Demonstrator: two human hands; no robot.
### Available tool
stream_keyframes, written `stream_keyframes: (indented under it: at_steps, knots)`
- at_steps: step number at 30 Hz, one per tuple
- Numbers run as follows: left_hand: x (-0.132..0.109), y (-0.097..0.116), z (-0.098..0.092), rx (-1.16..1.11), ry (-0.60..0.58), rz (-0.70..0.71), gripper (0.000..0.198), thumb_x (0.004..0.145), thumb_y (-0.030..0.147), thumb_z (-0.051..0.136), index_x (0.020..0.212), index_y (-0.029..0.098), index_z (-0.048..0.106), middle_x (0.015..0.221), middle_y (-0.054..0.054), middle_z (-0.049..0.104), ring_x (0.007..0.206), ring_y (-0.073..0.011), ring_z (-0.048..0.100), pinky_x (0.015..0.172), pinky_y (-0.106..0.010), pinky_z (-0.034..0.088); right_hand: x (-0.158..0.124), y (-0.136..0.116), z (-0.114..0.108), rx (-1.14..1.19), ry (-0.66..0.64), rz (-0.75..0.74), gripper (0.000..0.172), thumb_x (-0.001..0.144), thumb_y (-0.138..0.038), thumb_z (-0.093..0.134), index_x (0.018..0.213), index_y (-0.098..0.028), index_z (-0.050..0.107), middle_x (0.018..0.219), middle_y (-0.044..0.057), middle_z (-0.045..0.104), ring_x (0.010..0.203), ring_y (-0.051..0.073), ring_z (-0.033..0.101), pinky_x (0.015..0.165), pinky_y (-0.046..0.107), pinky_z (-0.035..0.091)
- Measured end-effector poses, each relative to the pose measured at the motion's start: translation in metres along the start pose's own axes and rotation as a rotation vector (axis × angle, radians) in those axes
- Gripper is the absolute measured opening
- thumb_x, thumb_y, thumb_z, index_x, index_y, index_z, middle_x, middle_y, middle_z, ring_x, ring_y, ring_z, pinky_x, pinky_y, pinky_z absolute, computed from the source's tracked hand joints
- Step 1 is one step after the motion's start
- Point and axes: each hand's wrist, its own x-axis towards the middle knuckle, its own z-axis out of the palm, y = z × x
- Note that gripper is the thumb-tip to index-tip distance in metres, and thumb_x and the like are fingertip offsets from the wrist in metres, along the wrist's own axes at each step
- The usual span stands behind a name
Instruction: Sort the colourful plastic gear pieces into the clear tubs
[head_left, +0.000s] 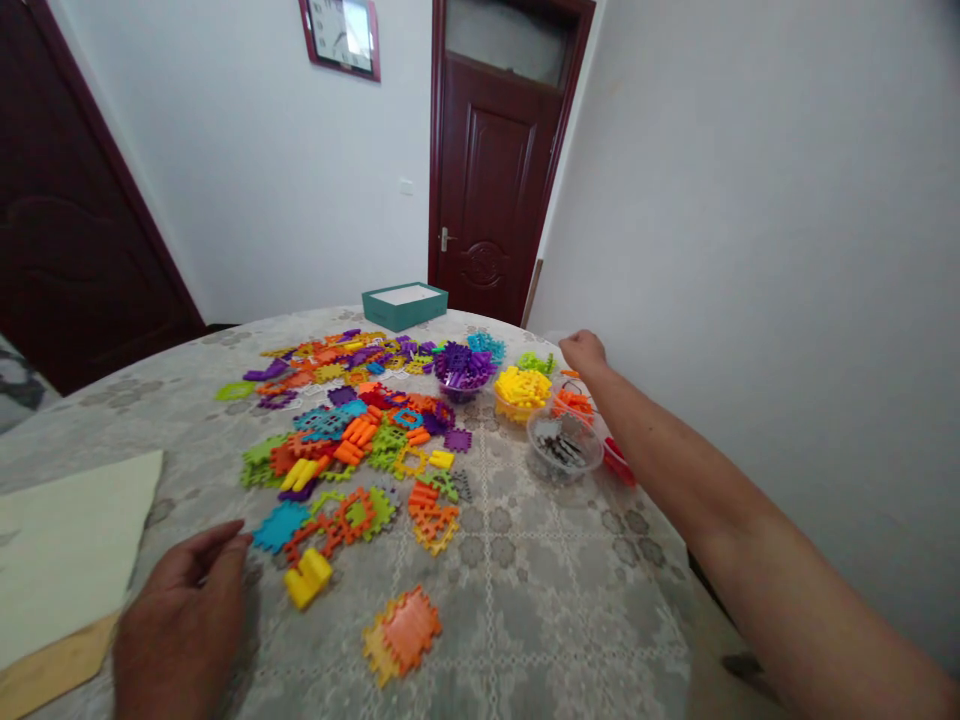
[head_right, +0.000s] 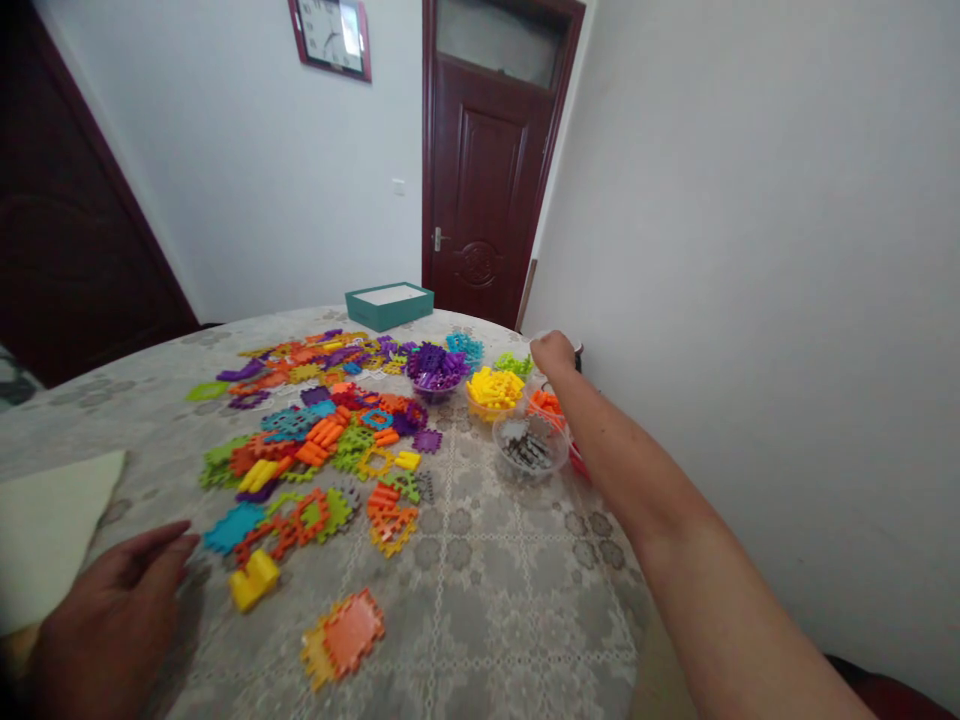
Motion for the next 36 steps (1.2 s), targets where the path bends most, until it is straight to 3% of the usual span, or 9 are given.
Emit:
stream_keyframes:
  at_steps: [2,5,7,10,14,19,23,32,36]
  knots:
    - [-0.006,0.013,-0.005,-0.108,0.013,-0.048,0.032,0.091,0.056,0.053,0.108,0.034,0.069,0.104,0.002,0.075,0.097,-0.0257,0.071,0.087,-0.042,0.057,-0.026,-0.001,-0.011,0.054,0.036,-0.074,0.037,0.086,-0.027,0.055,0.113,-0.011,0.074,0.113,0.017,0.075,0.104,0.026,0.070,0.090,0.033,0.053]
    - [-0.012,0.024,-0.007,-0.242,0.040,0.011,0.032,0.087,0.045,0.060,0.110,0.026,0.072,0.103,-0.003,0.075,0.096,-0.0256,0.070,0.088,-0.040,0.056,-0.086,-0.003,-0.024,0.291,0.033,-0.274,0.036,0.089,-0.031,0.052,0.113,-0.014,0.072,0.101,0.010,0.076,0.088,0.022,0.070,0.079,0.032,0.054]
    - [-0.014,0.026,-0.004,-0.278,0.077,0.048,0.031,0.088,0.042,0.059,0.110,0.023,0.072,0.101,-0.005,0.075,0.094,-0.0244,0.070,0.085,-0.037,0.055,-0.138,-0.005,-0.030,0.390,-0.156,-0.459,0.032,0.090,-0.037,0.056,0.108,-0.017,0.073,0.092,0.006,0.075,0.079,0.019,0.068,0.074,0.031,0.053]
    - [-0.020,0.027,-0.002,-0.296,0.065,0.120,0.029,0.089,0.038,0.058,0.109,0.022,0.072,0.099,-0.004,0.075,0.083,-0.0209,0.069,0.081,-0.033,0.053,-0.215,-0.009,-0.028,0.313,-0.449,-0.653,0.024,0.093,-0.034,0.058,0.102,-0.020,0.074,0.089,0.004,0.074,0.078,0.018,0.066,0.076,0.030,0.052]
    - [-0.027,0.030,0.000,-0.262,0.053,0.265,0.027,0.092,0.035,0.055,0.109,0.021,0.071,0.098,-0.005,0.075,0.079,-0.0194,0.068,0.080,-0.032,0.053,-0.274,-0.020,0.003,0.189,-0.524,-0.799,0.026,0.093,-0.021,0.058,0.115,-0.020,0.072,0.115,0.009,0.073,0.099,0.021,0.067,0.091,0.033,0.050]
    - [-0.029,0.029,0.002,-0.224,0.064,0.427,0.027,0.093,0.031,0.053,0.111,0.019,0.070,0.101,-0.007,0.075,0.085,-0.0212,0.068,0.084,-0.032,0.053,-0.285,-0.040,0.047,0.008,-0.508,-0.715,0.032,0.097,-0.030,0.059,0.126,-0.019,0.066,0.118,0.012,0.071,0.111,0.024,0.066,0.097,0.033,0.048]
    - [-0.030,0.029,0.001,-0.215,0.032,0.455,0.027,0.094,0.027,0.050,0.111,0.018,0.070,0.103,-0.009,0.075,0.089,-0.0228,0.068,0.087,-0.034,0.053,-0.290,-0.050,0.065,-0.058,-0.465,-0.660,0.032,0.096,-0.040,0.061,0.121,-0.020,0.066,0.120,0.013,0.068,0.109,0.025,0.065,0.092,0.032,0.048]
    - [-0.041,0.037,-0.001,-0.214,-0.008,0.628,0.026,0.093,0.027,0.053,0.113,0.018,0.068,0.107,-0.011,0.073,0.102,-0.0253,0.068,0.099,-0.039,0.051,-0.297,-0.036,0.076,0.098,-0.380,-0.678,0.021,0.091,-0.031,0.062,0.109,-0.020,0.062,0.113,0.011,0.067,0.104,0.024,0.064,0.091,0.034,0.050]
    - [-0.049,0.043,-0.008,-0.286,-0.087,0.607,0.027,0.096,0.034,0.057,0.118,0.021,0.066,0.104,-0.008,0.075,0.096,-0.0222,0.070,0.094,-0.036,0.053,-0.308,-0.039,0.069,0.304,-0.280,-0.820,0.023,0.092,-0.028,0.061,0.114,-0.022,0.061,0.115,0.011,0.064,0.109,0.026,0.062,0.092,0.037,0.053]
